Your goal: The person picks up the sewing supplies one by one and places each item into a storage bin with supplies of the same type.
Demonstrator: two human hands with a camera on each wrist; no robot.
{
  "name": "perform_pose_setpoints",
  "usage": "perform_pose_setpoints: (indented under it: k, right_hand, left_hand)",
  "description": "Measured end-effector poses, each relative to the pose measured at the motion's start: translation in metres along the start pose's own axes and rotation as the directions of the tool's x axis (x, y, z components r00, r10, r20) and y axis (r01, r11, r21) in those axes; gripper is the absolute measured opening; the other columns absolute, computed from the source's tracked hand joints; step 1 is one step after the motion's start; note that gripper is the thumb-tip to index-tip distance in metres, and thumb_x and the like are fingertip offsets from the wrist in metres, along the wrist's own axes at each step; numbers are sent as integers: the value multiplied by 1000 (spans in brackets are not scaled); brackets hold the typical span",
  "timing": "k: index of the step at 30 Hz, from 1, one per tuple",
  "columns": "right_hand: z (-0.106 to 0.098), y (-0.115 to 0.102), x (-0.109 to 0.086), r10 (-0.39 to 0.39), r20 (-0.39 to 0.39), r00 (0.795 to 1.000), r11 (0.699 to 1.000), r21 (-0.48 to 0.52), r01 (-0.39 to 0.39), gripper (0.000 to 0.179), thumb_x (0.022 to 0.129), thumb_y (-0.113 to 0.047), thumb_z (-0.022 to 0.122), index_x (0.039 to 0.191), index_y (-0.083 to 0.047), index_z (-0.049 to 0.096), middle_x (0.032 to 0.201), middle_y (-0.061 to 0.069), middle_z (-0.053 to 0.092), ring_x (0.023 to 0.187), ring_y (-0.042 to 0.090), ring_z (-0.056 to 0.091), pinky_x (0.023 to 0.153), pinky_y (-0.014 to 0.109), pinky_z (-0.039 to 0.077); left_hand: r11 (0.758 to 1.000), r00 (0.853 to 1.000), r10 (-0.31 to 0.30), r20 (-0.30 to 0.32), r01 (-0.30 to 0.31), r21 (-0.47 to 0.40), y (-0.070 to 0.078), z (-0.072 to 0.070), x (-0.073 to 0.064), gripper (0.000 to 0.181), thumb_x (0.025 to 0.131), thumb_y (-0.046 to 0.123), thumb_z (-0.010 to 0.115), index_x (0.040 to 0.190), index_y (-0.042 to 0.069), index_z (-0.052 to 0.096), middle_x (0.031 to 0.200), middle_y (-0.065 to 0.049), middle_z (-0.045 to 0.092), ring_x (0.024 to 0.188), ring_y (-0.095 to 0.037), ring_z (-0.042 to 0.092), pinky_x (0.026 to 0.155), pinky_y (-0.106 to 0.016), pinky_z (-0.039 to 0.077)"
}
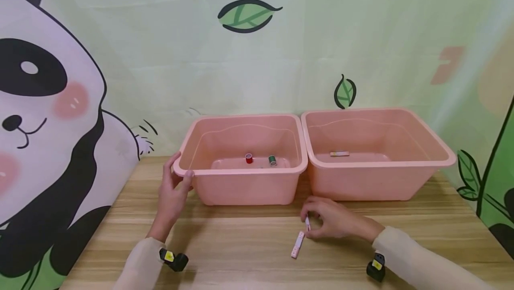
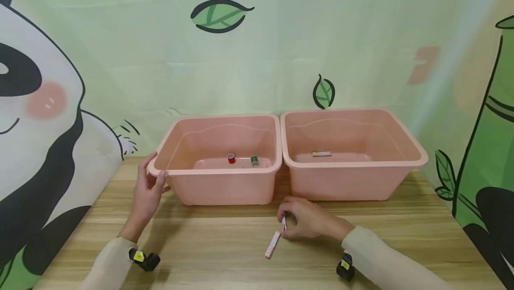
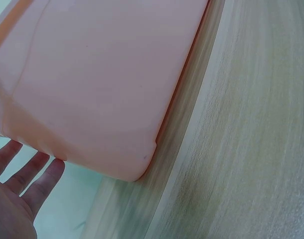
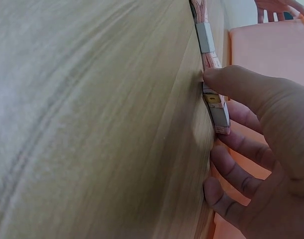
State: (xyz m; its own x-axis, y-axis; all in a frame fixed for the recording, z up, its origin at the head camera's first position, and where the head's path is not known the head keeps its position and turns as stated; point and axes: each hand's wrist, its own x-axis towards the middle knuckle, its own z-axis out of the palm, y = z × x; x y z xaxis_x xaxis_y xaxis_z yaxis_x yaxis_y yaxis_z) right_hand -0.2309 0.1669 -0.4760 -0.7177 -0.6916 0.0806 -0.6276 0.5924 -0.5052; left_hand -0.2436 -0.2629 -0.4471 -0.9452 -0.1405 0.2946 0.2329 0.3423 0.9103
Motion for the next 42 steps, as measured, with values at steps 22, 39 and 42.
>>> perform_pose_setpoints:
  k: [22, 39, 42]
  right_hand:
    - [-11, -1, 1, -1, 20, 1000, 1000, 6, 1, 24, 82, -28, 86, 98, -24, 69, 103, -9, 58, 87, 13, 56, 72, 23, 48]
    - [-30, -21, -4, -65, 26, 998, 997, -31, 66, 26, 82, -31, 88, 100, -25, 70, 109, -14, 59, 88, 16, 61, 73, 23, 50]
    - [-37, -27, -5, -65, 36, 997, 997, -36, 67, 26, 82, -32, 87, 101, -27, 70, 113, -14, 58, 91, 15, 61, 75, 25, 52]
  left_hand:
    - [1000, 1000, 14, -9, -15, -8, 3, 1, 5, 64, 104, 42, 59, 158, 43, 25, 163, -1, 38, 131, -31, 55, 94, -49, 56]
    - [1000, 1000, -1, 1, 1, -14, 0, 1, 1, 65, 103, 46, 59, 158, 42, 25, 163, -4, 37, 129, -33, 55, 95, -54, 55]
    - [1000, 1000, 0, 2, 0, -21, 1, 0, 1, 64, 104, 42, 60, 158, 41, 25, 162, -5, 38, 129, -33, 55, 94, -53, 56]
